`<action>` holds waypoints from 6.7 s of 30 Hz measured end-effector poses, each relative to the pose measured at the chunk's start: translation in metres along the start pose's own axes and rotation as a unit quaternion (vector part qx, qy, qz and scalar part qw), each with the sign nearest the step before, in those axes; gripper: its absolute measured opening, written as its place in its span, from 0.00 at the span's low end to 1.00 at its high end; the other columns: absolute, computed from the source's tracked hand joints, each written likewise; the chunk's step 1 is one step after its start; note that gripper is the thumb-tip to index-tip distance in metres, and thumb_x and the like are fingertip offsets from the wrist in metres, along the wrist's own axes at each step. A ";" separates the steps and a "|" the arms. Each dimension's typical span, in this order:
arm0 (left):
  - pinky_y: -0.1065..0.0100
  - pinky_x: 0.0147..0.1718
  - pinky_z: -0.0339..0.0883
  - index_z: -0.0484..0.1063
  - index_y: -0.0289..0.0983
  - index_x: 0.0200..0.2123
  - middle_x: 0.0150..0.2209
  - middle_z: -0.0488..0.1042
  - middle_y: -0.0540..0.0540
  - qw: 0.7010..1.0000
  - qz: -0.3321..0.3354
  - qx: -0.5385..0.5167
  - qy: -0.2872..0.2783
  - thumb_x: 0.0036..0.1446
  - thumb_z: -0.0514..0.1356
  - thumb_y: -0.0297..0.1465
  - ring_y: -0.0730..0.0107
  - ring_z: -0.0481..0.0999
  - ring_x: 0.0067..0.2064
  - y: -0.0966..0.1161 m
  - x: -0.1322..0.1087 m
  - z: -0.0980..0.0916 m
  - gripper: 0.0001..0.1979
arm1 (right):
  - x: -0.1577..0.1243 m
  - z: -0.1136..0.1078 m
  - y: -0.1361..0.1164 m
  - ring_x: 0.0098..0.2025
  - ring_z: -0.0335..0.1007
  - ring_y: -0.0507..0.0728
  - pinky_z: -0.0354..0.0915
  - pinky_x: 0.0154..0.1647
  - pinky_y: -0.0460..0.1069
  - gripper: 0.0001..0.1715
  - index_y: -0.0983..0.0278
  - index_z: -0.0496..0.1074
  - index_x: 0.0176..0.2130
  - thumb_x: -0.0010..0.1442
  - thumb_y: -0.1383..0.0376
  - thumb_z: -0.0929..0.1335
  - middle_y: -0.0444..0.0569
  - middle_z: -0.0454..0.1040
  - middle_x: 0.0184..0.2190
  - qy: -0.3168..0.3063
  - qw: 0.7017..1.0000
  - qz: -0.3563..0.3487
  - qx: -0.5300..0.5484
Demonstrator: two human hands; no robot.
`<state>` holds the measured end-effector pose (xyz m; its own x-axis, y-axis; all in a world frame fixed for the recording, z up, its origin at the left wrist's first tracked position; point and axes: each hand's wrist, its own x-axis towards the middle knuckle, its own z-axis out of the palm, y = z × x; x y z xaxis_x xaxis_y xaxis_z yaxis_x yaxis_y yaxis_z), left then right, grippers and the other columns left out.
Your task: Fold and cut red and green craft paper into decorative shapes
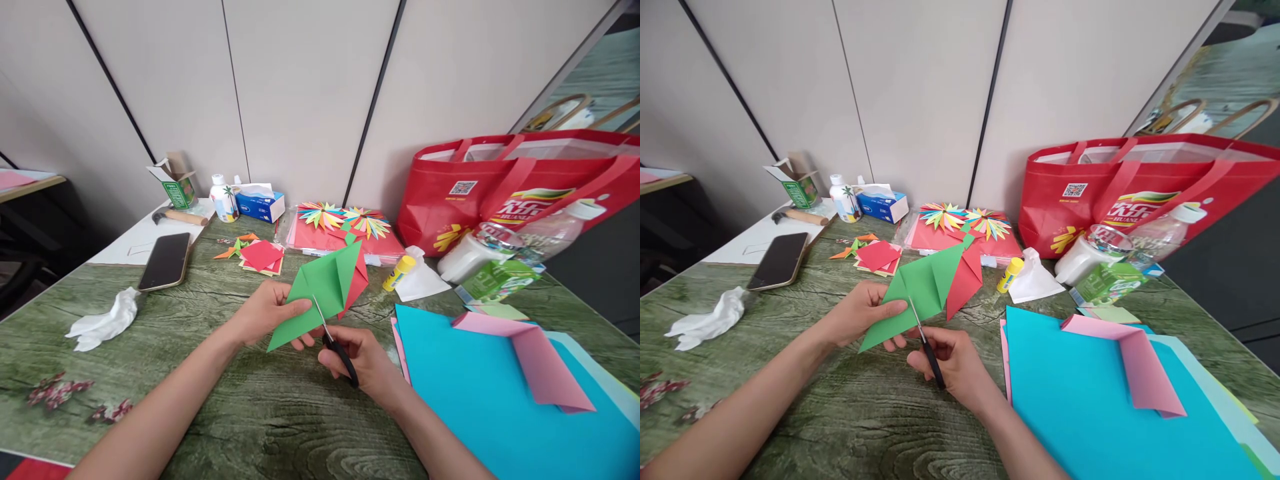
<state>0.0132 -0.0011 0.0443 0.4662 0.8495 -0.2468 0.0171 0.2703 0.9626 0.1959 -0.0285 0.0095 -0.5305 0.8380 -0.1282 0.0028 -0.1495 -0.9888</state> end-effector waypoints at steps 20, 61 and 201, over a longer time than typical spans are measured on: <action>0.69 0.20 0.73 0.71 0.28 0.30 0.28 0.78 0.38 1.000 -0.007 -0.011 -0.006 0.51 0.59 0.37 0.65 0.77 0.25 0.001 0.000 0.000 0.15 | -0.001 -0.001 0.006 0.17 0.49 0.46 0.51 0.16 0.44 0.29 0.67 0.72 0.35 0.44 0.46 0.69 0.40 0.58 0.18 0.005 1.000 -0.008 -0.008; 0.75 0.18 0.56 0.72 0.32 0.25 0.20 0.70 0.50 0.989 0.063 0.123 0.046 0.49 0.59 0.41 0.75 0.67 0.21 -0.009 0.007 -0.005 0.15 | 0.005 -0.001 0.016 0.23 0.55 0.48 0.56 0.22 0.44 0.26 0.64 0.64 0.32 0.39 0.54 0.75 0.41 0.64 0.25 0.034 0.998 -0.012 0.042; 0.76 0.14 0.65 0.63 0.34 0.17 0.15 0.66 0.52 0.987 0.083 0.111 0.078 0.54 0.53 0.36 0.76 0.69 0.17 -0.016 0.010 0.003 0.17 | 0.008 -0.003 0.022 0.24 0.70 0.55 0.65 0.23 0.46 0.20 0.64 0.70 0.26 0.29 0.68 0.77 0.44 0.76 0.23 0.110 0.975 0.031 0.191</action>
<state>0.0201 0.0015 0.0272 0.3372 0.9379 -0.0816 0.1538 0.0306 0.9876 0.1938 -0.0234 -0.0131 -0.3438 0.9073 -0.2420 -0.3087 -0.3526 -0.8834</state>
